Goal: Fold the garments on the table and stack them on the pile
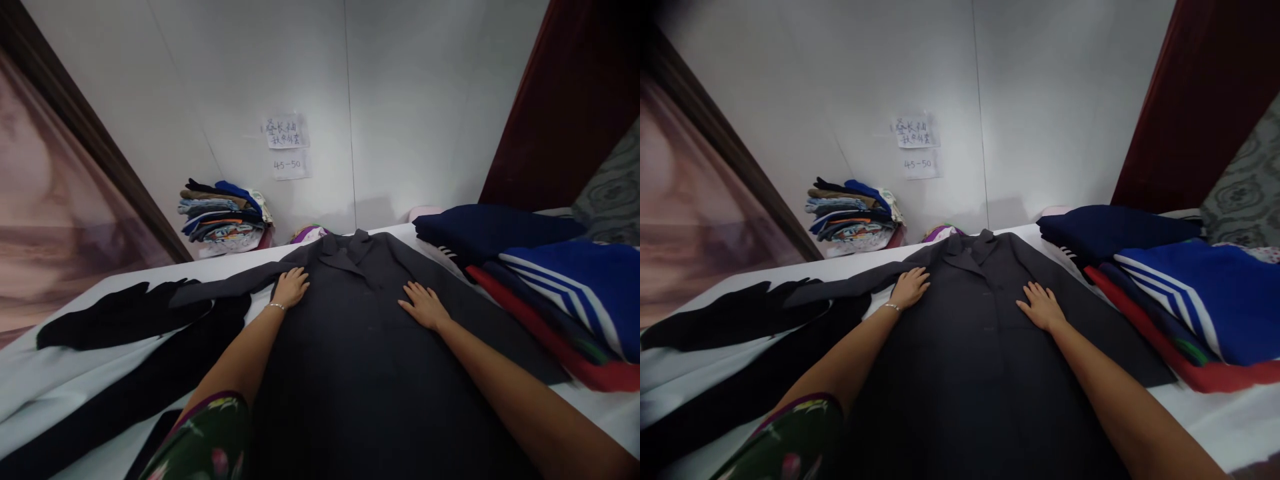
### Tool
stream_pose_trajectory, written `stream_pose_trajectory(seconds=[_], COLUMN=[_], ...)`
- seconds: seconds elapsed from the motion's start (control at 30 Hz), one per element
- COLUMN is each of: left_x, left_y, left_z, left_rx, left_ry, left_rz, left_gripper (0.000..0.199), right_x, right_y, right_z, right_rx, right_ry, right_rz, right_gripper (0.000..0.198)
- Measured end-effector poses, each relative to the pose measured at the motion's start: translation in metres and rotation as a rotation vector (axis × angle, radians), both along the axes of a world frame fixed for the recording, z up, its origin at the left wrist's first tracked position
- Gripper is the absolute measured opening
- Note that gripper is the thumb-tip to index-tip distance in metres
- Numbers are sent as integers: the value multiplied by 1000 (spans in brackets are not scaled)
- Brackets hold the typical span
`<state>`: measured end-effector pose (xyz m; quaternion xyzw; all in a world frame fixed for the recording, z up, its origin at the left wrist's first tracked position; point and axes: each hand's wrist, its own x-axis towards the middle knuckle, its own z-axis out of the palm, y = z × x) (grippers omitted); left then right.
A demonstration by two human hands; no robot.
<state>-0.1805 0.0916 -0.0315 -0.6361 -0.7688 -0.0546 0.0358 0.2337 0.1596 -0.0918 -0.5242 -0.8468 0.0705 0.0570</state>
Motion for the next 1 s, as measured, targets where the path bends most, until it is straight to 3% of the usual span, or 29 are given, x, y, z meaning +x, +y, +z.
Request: stream_pose_trajectory(seconds=[0.07, 0.2, 0.3, 0.53, 0.67, 0.77, 1.0], left_x=[-1, -17, -28, -22, 4, 27, 42], left_y=[13, 29, 31, 20, 4, -5, -3], left_z=[-5, -17, -25, -22, -26, -32, -31], left_rx=[-18, -93, -122, -103, -40, -104, -176], left_ry=[-3, -54, -73, -64, 19, -7, -86], left_rz=[33, 252, 292, 233, 50, -61, -40], left_gripper=[51, 67, 71, 75, 69, 67, 67], right_x=[1, 2, 2, -1, -2, -3, -6], right_y=[1, 1, 0, -4, -5, -5, -7], right_z=[-2, -4, -3, 7, 12, 13, 21], right_rx=[8, 18, 16, -11, -18, -22, -57], right_ry=[-3, 20, 31, -20, -41, -53, -59], right_rz=[-5, -8, -10, -26, -25, -30, -34], right_gripper=[70, 69, 68, 69, 70, 71, 70])
